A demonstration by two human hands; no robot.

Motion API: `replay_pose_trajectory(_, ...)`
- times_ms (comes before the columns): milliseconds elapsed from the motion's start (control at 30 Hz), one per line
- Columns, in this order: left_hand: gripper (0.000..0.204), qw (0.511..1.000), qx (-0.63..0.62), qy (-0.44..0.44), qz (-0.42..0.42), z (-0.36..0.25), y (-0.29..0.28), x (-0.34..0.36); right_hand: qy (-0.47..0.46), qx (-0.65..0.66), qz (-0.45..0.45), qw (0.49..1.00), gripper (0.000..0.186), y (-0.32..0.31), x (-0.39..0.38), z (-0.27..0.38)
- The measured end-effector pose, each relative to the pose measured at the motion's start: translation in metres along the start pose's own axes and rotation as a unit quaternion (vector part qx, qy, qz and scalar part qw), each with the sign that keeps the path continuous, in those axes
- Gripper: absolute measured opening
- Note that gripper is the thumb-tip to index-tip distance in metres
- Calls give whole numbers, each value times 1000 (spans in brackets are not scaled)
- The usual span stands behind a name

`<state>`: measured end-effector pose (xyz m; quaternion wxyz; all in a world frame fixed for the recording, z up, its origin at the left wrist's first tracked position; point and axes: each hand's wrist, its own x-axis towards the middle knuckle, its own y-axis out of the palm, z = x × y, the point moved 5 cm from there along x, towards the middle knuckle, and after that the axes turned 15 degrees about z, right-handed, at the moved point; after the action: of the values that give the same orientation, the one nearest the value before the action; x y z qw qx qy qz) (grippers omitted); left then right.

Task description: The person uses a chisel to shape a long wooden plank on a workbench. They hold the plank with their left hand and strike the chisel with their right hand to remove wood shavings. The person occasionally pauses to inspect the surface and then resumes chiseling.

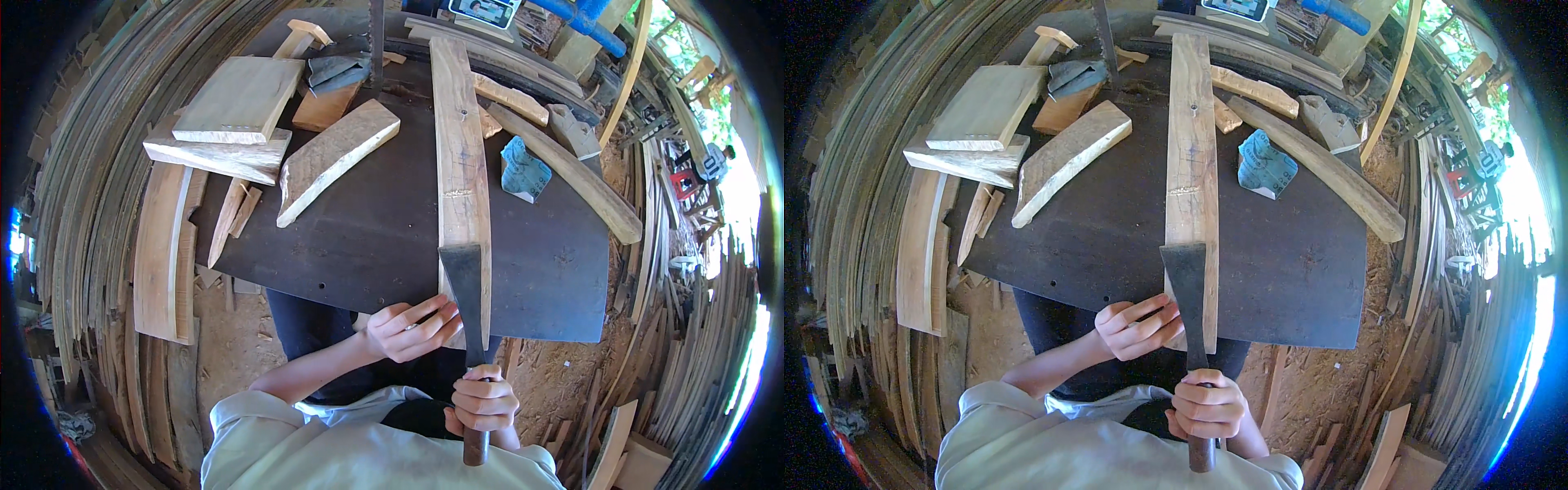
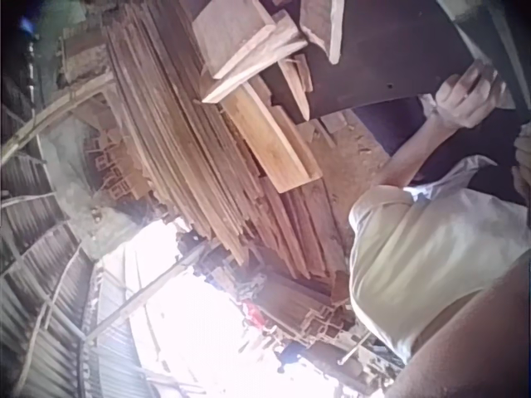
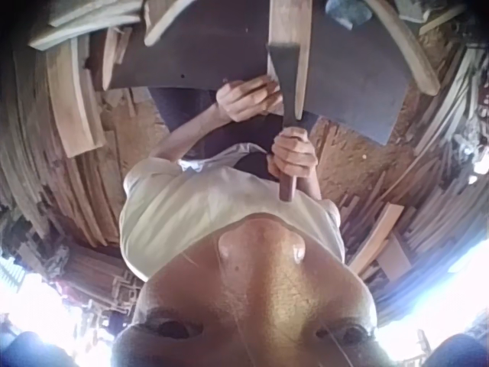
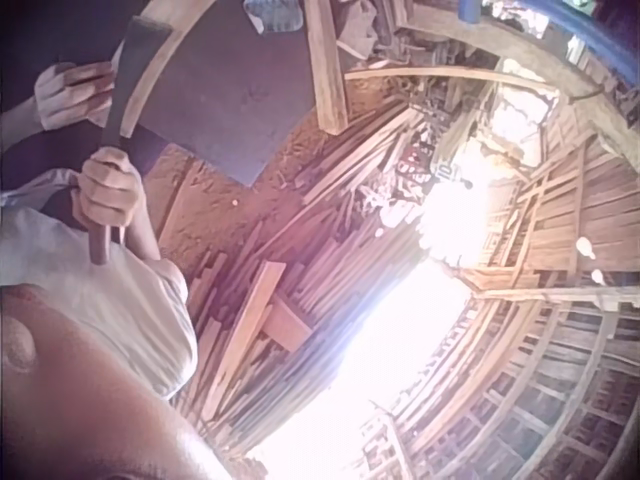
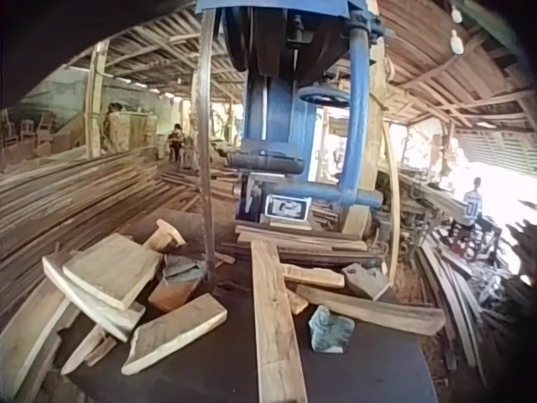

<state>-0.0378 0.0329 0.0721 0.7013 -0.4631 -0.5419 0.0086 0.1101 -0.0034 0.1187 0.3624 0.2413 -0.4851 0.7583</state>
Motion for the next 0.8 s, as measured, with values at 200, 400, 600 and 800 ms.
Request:
replay_pose_trajectory(200, 18, 1000, -3, -3, 15, 1, -1, 1, -23, -3, -8, 1000, 13, 3, 14, -22)
replay_pose_trajectory(400, 18, 1000, 6, -3, 22, 1, -2, 1, 19, 4, -10, 1000, 12, -2, 25, -21)
replay_pose_trajectory(600, 19, 1000, 7, -10, 7, 0, 0, 0, 11, 10, 6, 1000, 14, -4, 14, -7)
replay_pose_trajectory(800, 18, 1000, -1, -7, 17, 2, 0, -1, 12, 21, 10, 1000, 12, -7, 31, -19)
